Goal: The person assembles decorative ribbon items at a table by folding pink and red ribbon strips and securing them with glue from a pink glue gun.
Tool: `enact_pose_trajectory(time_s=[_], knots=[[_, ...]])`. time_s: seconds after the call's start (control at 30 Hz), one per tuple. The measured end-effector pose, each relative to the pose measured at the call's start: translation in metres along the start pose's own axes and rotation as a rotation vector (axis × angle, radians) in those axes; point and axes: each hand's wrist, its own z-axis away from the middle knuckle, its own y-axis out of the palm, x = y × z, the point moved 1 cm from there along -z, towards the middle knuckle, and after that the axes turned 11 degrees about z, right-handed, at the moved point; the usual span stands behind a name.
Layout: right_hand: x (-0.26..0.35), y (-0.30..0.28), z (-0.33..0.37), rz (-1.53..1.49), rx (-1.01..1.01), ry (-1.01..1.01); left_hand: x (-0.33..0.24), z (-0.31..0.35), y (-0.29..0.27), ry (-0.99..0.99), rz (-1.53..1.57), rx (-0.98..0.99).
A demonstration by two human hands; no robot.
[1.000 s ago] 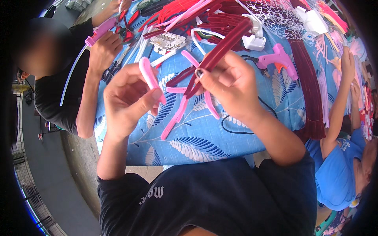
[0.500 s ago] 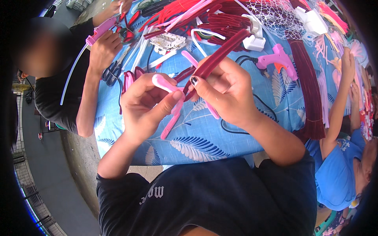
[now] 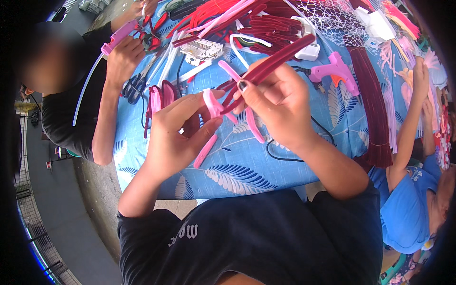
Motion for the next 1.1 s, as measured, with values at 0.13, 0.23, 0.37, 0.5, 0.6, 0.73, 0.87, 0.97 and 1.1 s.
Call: enact_pose_trajectory(time_s=[0.13,0.23,0.37,0.5,0.6,0.73,0.87,0.97,1.1], knots=[[0.001,-0.004,-0.003,-0.048,-0.011,0.029,0.004,-0.002,-0.002,0.034,-0.008,0.048],[0.002,-0.003,-0.002,-0.073,0.028,0.058,0.012,-0.004,0.0,0.054,0.087,0.075],[-0.002,-0.001,-0.001,-0.025,-0.009,0.05,0.022,-0.001,0.007,-0.017,0.207,0.08],[0.004,-0.007,-0.005,-0.071,-0.013,0.038,0.025,-0.001,0.008,0.009,0.139,0.063],[0.006,-0.01,-0.007,-0.053,-0.051,0.003,0.025,-0.001,0.006,0.001,0.08,0.078],[0.009,-0.011,-0.009,-0.059,-0.07,-0.003,0.022,-0.001,0.003,-0.034,0.032,0.098],[0.008,-0.013,-0.009,-0.089,-0.044,0.005,0.016,-0.004,-0.001,-0.008,0.073,0.181],[0.008,-0.011,-0.008,-0.096,0.006,0.005,0.015,-0.004,0.003,-0.042,0.27,0.222],[0.001,-0.009,-0.004,-0.046,0.054,-0.006,0.018,-0.001,0.012,-0.17,0.611,0.25]])
